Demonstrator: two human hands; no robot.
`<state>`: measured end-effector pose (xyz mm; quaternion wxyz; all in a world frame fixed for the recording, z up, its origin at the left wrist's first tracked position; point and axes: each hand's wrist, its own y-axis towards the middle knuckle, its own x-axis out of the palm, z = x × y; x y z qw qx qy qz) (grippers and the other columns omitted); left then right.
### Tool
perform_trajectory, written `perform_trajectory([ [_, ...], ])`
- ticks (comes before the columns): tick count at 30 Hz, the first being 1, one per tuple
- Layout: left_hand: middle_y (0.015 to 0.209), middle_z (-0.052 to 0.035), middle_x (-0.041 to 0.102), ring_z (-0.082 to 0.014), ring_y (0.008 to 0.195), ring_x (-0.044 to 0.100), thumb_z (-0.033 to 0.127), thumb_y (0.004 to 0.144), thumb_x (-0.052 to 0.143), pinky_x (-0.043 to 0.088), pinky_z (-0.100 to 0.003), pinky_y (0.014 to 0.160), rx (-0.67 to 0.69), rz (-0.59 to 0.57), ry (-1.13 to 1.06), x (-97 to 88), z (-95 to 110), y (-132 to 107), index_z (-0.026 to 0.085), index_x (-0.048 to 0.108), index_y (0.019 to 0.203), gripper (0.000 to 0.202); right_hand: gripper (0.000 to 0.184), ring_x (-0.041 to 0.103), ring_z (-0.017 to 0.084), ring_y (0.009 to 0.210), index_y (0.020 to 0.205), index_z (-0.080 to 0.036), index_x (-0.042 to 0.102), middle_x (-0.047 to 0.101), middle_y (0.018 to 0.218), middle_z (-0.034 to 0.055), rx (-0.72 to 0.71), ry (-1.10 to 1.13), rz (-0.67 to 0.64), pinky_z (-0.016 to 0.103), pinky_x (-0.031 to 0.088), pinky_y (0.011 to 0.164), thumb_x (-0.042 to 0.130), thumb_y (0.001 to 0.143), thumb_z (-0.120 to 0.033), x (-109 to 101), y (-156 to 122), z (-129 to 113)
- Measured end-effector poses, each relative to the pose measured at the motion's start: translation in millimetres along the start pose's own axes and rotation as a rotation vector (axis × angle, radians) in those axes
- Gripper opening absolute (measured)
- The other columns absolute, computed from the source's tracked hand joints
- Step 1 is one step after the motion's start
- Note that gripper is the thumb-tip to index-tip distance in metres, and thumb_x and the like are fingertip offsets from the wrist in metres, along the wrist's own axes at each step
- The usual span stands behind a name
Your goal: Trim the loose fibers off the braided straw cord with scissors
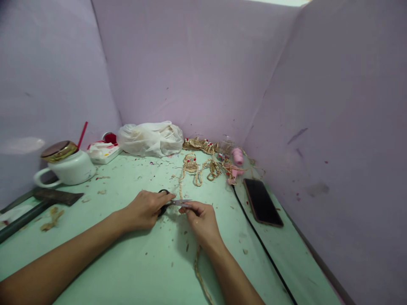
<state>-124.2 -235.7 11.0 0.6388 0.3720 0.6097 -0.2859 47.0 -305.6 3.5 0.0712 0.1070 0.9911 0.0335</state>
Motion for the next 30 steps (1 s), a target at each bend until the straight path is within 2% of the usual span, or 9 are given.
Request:
perform_trajectory([
  [7,0.083,0.0022,0.063,-0.0161,0.074,0.059,0.011,0.07,0.042,0.038,-0.024,0.059,-0.061,0.08,-0.166,-3.3,-3.7,-0.8,0.026,0.049,0.099,0.033,0.019,0.046,0.01,0.046,0.071,-0.015,0.068,0.066,0.064,0.0028,0.135,0.148,0.004,0.023,0.034,0.047,0.055,0.057,-0.018,1.4,1.9,2.6],
  [10,0.086,0.0029,0.064,-0.0162,0.078,0.059,0.011,0.069,0.042,0.039,-0.024,0.061,-0.139,0.134,-0.195,-2.3,-4.4,-2.3,0.027,0.048,0.102,0.037,0.015,0.044,0.008,0.045,0.063,-0.014,0.065,0.064,0.062,0.0027,0.164,0.201,0.012,0.022,0.033,0.047,0.053,0.053,-0.015,2.1,3.0,3.5],
  [13,0.088,0.0029,0.064,-0.0171,0.08,0.059,0.011,0.068,0.043,0.039,-0.025,0.062,-0.176,0.124,-0.186,0.9,-3.7,-3.0,0.029,0.048,0.105,0.041,0.015,0.042,0.008,0.043,0.06,-0.014,0.063,0.059,0.053,0.0006,0.208,0.181,0.059,0.021,0.031,0.044,0.051,0.05,-0.012,2.4,3.5,3.5],
  [15,0.09,0.0026,0.064,-0.0174,0.081,0.059,0.012,0.069,0.043,0.04,-0.025,0.063,-0.181,0.112,-0.184,2.7,-2.3,-2.9,0.029,0.047,0.107,0.042,0.02,0.037,0.007,0.039,0.063,-0.013,0.064,0.058,0.051,-0.0004,0.231,0.16,0.087,0.02,0.024,0.039,0.049,0.05,-0.011,2.1,3.5,2.7],
  [18,0.092,0.0022,0.064,-0.0177,0.084,0.059,0.012,0.07,0.043,0.04,-0.026,0.065,-0.191,0.108,-0.187,3.4,-0.2,-2.8,0.03,0.046,0.109,0.043,0.026,0.031,0.006,0.037,0.075,-0.013,0.067,0.063,0.062,0.0021,0.233,0.173,0.104,0.021,0.019,0.037,0.049,0.055,-0.015,0.6,3.1,1.2],
  [20,0.095,0.0013,0.063,-0.0184,0.086,0.058,0.014,0.069,0.045,0.041,-0.027,0.067,-0.191,0.116,-0.188,3.0,0.8,-2.8,0.029,0.045,0.11,0.044,0.026,0.033,0.006,0.039,0.082,-0.013,0.067,0.066,0.067,0.0039,0.199,0.162,0.11,0.021,0.022,0.038,0.054,0.061,-0.022,-0.4,3.0,1.1],
  [23,0.097,-0.0006,0.061,-0.0195,0.089,0.057,0.016,0.067,0.047,0.042,-0.028,0.07,-0.172,0.127,-0.187,2.0,1.7,-2.6,0.028,0.044,0.112,0.046,0.025,0.048,0.012,0.05,0.079,-0.014,0.068,0.067,0.066,0.0047,0.11,0.115,0.116,0.023,0.034,0.046,0.061,0.062,-0.031,-1.2,3.6,3.3],
  [27,0.096,-0.002,0.059,-0.0201,0.089,0.055,0.017,0.067,0.046,0.042,-0.029,0.07,-0.14,0.101,-0.158,-0.3,2.9,-1.2,0.027,0.041,0.116,0.051,0.02,0.057,0.017,0.063,0.074,-0.015,0.069,0.068,0.068,0.005,0.062,0.087,0.073,0.028,0.041,0.061,0.065,0.061,-0.03,-1.2,4.6,7.8],
  [30,0.096,-0.003,0.057,-0.0208,0.088,0.054,0.017,0.066,0.046,0.042,-0.03,0.068,-0.101,0.068,-0.119,-3.8,4.6,0.1,0.027,0.038,0.118,0.053,0.02,0.057,0.017,0.062,0.077,-0.015,0.07,0.069,0.069,0.0044,0.044,0.059,0.042,0.028,0.041,0.061,0.063,0.062,-0.027,-0.8,4.8,10.3],
])
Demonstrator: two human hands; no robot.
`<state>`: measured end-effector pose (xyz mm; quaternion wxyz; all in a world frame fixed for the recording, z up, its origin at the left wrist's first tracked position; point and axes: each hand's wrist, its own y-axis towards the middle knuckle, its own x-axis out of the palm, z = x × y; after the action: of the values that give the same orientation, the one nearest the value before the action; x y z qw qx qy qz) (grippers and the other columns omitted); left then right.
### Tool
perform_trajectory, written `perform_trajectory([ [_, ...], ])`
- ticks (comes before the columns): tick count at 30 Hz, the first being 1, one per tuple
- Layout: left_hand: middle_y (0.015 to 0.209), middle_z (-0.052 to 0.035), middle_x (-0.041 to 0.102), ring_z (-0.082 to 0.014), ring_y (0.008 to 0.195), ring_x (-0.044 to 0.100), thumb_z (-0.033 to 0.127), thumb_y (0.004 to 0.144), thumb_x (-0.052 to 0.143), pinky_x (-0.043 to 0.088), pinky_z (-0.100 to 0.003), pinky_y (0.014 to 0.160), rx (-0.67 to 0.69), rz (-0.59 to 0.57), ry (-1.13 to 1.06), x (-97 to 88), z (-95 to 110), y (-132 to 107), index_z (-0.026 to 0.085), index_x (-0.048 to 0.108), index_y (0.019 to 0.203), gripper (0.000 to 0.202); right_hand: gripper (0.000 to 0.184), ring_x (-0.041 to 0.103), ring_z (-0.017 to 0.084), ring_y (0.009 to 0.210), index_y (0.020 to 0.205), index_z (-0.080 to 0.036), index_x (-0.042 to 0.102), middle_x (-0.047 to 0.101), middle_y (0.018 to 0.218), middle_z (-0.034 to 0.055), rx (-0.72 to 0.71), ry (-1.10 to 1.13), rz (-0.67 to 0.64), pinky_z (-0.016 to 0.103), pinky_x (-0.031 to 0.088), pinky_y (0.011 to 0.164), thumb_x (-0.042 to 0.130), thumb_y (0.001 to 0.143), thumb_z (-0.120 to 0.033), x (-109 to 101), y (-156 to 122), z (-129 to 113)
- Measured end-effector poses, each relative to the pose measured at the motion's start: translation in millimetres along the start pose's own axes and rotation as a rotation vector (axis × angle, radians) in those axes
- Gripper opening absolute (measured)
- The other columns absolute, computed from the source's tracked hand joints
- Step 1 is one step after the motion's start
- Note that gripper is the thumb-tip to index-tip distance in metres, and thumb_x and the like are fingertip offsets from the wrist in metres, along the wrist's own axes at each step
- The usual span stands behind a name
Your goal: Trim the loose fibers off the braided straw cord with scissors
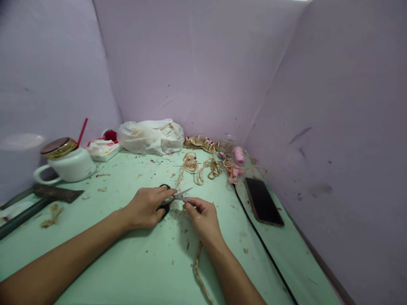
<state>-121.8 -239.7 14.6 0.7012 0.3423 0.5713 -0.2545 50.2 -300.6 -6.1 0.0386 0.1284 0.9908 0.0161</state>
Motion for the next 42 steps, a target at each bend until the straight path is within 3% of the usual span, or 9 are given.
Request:
perform_trajectory([
  [7,0.095,-0.0054,0.052,-0.0215,0.086,0.052,0.018,0.064,0.048,0.042,-0.032,0.068,0.074,-0.047,0.018,-4.6,3.6,0.4,0.024,0.035,0.12,0.058,0.021,0.06,0.019,0.07,0.077,-0.018,0.071,0.071,0.076,0.0042,-0.001,0.004,-0.027,0.03,0.043,0.068,0.061,0.06,-0.017,2.2,0.9,0.4],
  [17,0.087,-0.004,0.055,-0.0227,0.074,0.056,0.018,0.063,0.046,0.041,-0.032,0.057,0.101,-0.08,0.101,-6.0,5.1,1.2,0.023,0.041,0.112,0.05,0.019,0.057,0.017,0.063,0.074,-0.018,0.071,0.069,0.068,0.0029,0.016,-0.011,-0.055,0.027,0.041,0.061,0.059,0.06,-0.017,1.9,0.6,1.5],
  [33,0.079,-0.0006,0.062,-0.0194,0.068,0.057,0.011,0.064,0.045,0.037,-0.026,0.053,0.153,-0.074,0.079,-1.1,-1.7,2.4,0.024,0.048,0.103,0.041,0.015,0.05,0.013,0.057,0.073,-0.015,0.071,0.065,0.062,0.0021,0.016,-0.012,-0.051,0.025,0.034,0.056,0.06,0.063,-0.02,0.3,-1.0,-1.8],
  [36,0.082,0.001,0.064,-0.0169,0.073,0.058,0.011,0.067,0.044,0.038,-0.024,0.06,0.08,0.003,-0.073,-2.5,-5.7,2.3,0.026,0.051,0.103,0.04,0.016,0.049,0.012,0.055,0.072,-0.015,0.07,0.064,0.061,0.0017,0.06,0.064,-0.021,0.023,0.034,0.054,0.063,0.061,-0.024,0.8,-2.3,-3.7],
  [39,0.082,0.0014,0.065,-0.0147,0.072,0.057,0.014,0.068,0.044,0.038,-0.022,0.062,-0.142,0.163,-0.267,-2.8,-13.3,3.0,0.025,0.056,0.1,0.036,0.02,0.04,0.007,0.045,0.075,-0.014,0.068,0.062,0.06,0.0006,0.145,0.147,-0.021,0.021,0.027,0.044,0.065,0.06,-0.028,2.0,-4.5,-7.5],
  [42,0.071,0.0003,0.063,-0.014,0.061,0.053,0.019,0.065,0.047,0.036,-0.022,0.055,-0.359,0.237,-0.402,0.4,-21.8,4.5,0.021,0.06,0.094,0.031,0.021,0.037,0.005,0.041,0.075,-0.014,0.066,0.061,0.059,0.0006,0.192,0.228,-0.068,0.02,0.025,0.041,0.066,0.059,-0.028,2.8,-5.4,-9.3],
])
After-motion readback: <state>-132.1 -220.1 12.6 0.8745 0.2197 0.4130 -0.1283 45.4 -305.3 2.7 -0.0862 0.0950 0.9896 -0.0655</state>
